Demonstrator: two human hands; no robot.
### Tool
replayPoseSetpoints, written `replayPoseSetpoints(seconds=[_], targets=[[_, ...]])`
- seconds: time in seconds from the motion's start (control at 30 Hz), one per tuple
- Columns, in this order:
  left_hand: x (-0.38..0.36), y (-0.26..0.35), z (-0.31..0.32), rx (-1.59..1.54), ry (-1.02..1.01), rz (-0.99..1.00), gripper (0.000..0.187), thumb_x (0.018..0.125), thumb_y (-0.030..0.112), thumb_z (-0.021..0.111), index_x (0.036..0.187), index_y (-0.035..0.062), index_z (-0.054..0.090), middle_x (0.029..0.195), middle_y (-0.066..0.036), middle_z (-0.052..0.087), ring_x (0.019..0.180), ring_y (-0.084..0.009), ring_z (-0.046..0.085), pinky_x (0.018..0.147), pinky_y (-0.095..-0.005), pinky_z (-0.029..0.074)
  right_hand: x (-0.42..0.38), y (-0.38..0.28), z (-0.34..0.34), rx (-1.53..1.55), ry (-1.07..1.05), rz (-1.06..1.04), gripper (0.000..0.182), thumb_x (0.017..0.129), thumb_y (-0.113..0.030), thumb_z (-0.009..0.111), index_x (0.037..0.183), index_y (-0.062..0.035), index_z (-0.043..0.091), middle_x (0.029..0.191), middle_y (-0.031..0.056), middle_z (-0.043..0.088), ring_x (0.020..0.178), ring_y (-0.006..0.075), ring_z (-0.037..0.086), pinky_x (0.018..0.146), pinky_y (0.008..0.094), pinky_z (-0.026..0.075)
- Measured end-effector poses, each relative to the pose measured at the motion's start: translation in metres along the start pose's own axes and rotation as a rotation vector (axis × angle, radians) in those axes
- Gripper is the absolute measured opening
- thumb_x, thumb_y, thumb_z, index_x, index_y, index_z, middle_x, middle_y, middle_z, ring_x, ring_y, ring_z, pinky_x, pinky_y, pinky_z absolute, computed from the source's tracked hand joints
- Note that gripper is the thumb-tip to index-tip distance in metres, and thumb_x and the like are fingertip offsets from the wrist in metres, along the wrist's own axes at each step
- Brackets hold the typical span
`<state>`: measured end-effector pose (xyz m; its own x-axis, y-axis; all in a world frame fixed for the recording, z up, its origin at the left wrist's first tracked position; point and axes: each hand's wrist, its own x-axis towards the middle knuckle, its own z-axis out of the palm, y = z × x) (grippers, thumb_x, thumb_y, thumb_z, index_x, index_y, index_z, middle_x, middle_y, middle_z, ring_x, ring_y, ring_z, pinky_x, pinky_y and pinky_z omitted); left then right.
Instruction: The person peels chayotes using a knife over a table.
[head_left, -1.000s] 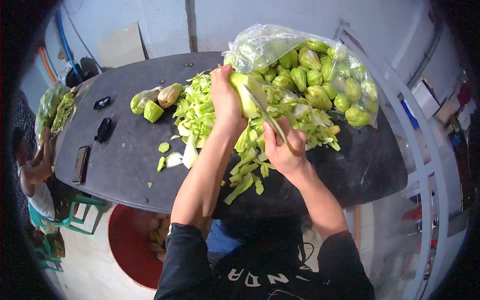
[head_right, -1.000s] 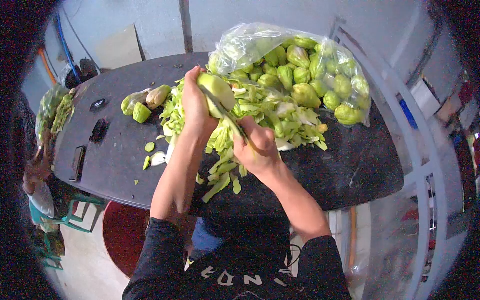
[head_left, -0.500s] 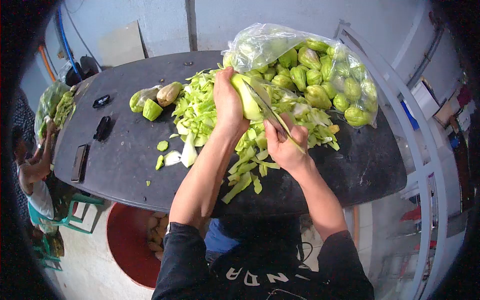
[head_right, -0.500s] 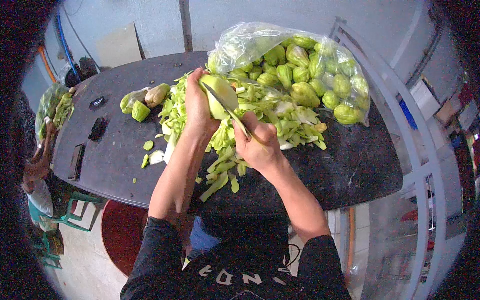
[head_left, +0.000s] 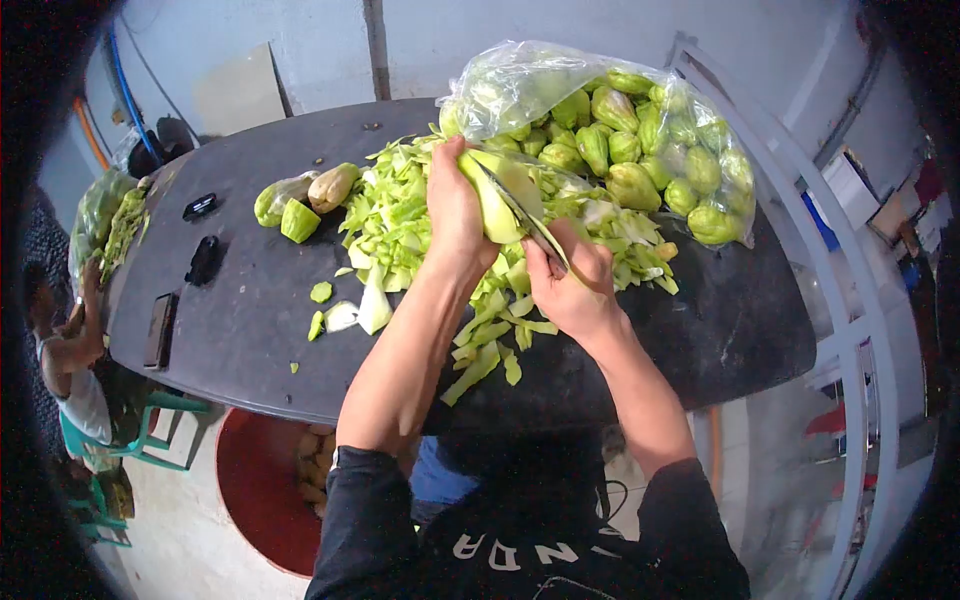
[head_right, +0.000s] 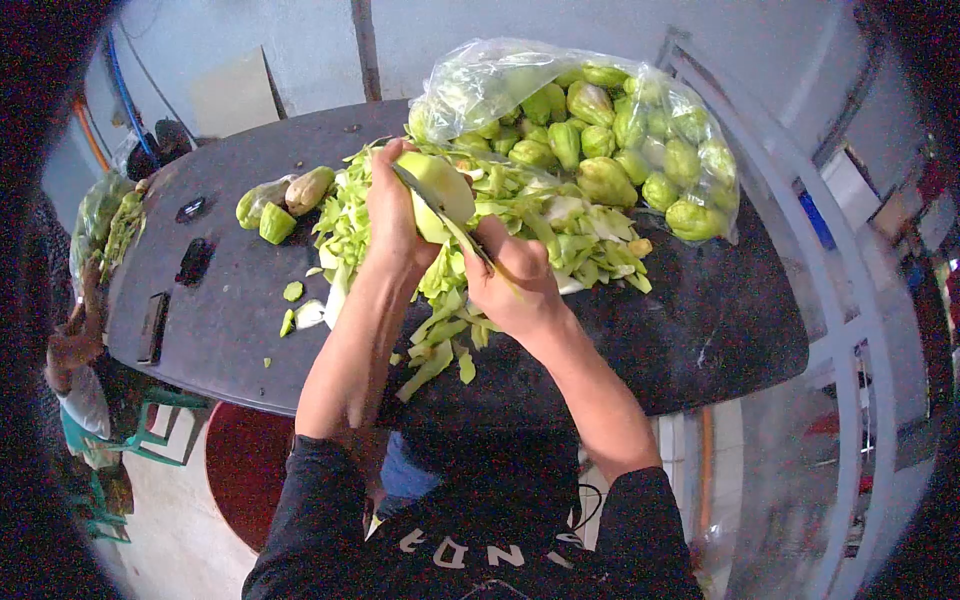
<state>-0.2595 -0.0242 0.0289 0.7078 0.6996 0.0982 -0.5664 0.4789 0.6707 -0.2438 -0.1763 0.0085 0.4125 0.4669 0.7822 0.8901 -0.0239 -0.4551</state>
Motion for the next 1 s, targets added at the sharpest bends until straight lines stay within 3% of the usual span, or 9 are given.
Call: replayPoseSetpoints(seconds=[0.1, 0.17, 0.2, 0.27, 0.3, 0.47, 0.53, 0.7, 1.0], targets=[[0.005, -0.007, -0.006, 0.029, -0.004, 0.049, 0.029, 0.096, 0.039, 0.044, 0.104, 0.0107, 0.046, 0.081, -0.012, 0.057, 0.068, -0.0279, 0.064, 0.062, -0.0448, 0.056, 0.001, 0.005, -0.001, -0.009, -0.02, 0.006, 0.008, 0.084, -0.005, 0.067, 0.087, -0.0027, 0.06, 0.056, 0.0063, 0.056, 0.044, 0.0153, 0.054, 0.044, 0.0307, 0.042], [0.002, -0.002, -0.002, 0.453, 0.02, 0.472, 0.031, 0.096, 0.04, 0.043, 0.105, 0.0102, 0.046, 0.082, -0.012, 0.059, 0.069, -0.0279, 0.064, 0.063, -0.0451, 0.056, 0.001, 0.004, -0.001, -0.006, -0.018, 0.011, 0.009, 0.082, -0.004, 0.067, 0.089, -0.0022, 0.061, 0.057, 0.0062, 0.056, 0.045, 0.0152, 0.054, 0.045, 0.0303, 0.042], [-0.002, -0.001, 0.0, 0.454, 0.019, 0.467, 0.031, 0.096, 0.04, 0.043, 0.105, 0.0102, 0.046, 0.082, -0.012, 0.059, 0.069, -0.0279, 0.064, 0.063, -0.0451, 0.056, 0.0, 0.002, 0.002, 0.017, -0.007, 0.036, 0.01, 0.081, -0.003, 0.067, 0.089, -0.0019, 0.061, 0.057, 0.0059, 0.056, 0.045, 0.0149, 0.054, 0.045, 0.0303, 0.042], [-0.012, 0.004, 0.004, 0.016, -0.029, -0.072, 0.031, 0.097, 0.04, 0.042, 0.105, 0.0097, 0.047, 0.082, -0.012, 0.06, 0.073, -0.0278, 0.064, 0.067, -0.0439, 0.055, -0.001, 0.004, 0.003, 0.039, 0.001, 0.056, 0.01, 0.08, -0.003, 0.066, 0.089, -0.0016, 0.061, 0.057, 0.0056, 0.056, 0.045, 0.0147, 0.054, 0.045, 0.0302, 0.042], [-0.016, 0.005, 0.008, -0.027, -0.013, -0.141, 0.032, 0.097, 0.04, 0.043, 0.105, 0.0096, 0.048, 0.084, -0.012, 0.061, 0.076, -0.0267, 0.064, 0.07, -0.0419, 0.055, 0.0, 0.007, 0.003, 0.007, -0.008, 0.056, 0.011, 0.08, -0.002, 0.066, 0.089, -0.0013, 0.061, 0.058, 0.0059, 0.056, 0.046, 0.0142, 0.055, 0.045, 0.0303, 0.042], [0.006, -0.011, -0.01, 0.137, -0.029, 0.168, 0.03, 0.095, 0.035, 0.05, 0.105, 0.007, 0.054, 0.088, -0.01, 0.062, 0.075, -0.0218, 0.063, 0.071, -0.0362, 0.053, 0.0, 0.019, 0.001, 0.224, 0.082, 0.129, 0.016, 0.084, -0.008, 0.071, 0.096, -0.0004, 0.064, 0.066, 0.0013, 0.065, 0.049, 0.0103, 0.056, 0.045, 0.029, 0.044], [0.001, 0.021, -0.01, 0.337, -0.411, 0.156, 0.03, 0.092, 0.031, 0.056, 0.095, 0.0017, 0.063, 0.082, -0.003, 0.062, 0.073, -0.0119, 0.058, 0.066, -0.0271, 0.047, 0.006, 0.013, -0.027, 0.388, -0.122, 0.434, 0.016, 0.085, -0.006, 0.071, 0.098, 0.0, 0.064, 0.07, 0.0012, 0.064, 0.047, 0.0076, 0.052, 0.043, 0.0268, 0.042], [-0.01, 0.047, -0.013, 0.592, -0.712, -0.219, 0.053, 0.064, 0.016, 0.089, 0.109, -0.0018, 0.068, 0.097, -0.009, 0.07, 0.085, -0.0137, 0.066, 0.081, -0.0266, 0.052, 0.01, 0.019, -0.047, 0.441, -0.378, 0.636, 0.019, 0.084, -0.001, 0.071, 0.101, -0.0002, 0.061, 0.068, 0.0011, 0.06, 0.044, 0.0063, 0.048, 0.039, 0.0241, 0.038], [-0.017, 0.019, -0.007, 0.441, -0.557, -0.018, 0.06, 0.064, 0.012, 0.087, 0.114, -0.0069, 0.062, 0.101, -0.012, 0.069, 0.089, -0.0186, 0.067, 0.084, -0.0317, 0.054, 0.006, 0.017, -0.02, 0.717, -0.203, 0.641, 0.032, 0.079, 0.006, 0.073, 0.107, 0.0001, 0.057, 0.075, 0.0044, 0.062, 0.044, 0.0079, 0.05, 0.038, 0.0244, 0.041]])
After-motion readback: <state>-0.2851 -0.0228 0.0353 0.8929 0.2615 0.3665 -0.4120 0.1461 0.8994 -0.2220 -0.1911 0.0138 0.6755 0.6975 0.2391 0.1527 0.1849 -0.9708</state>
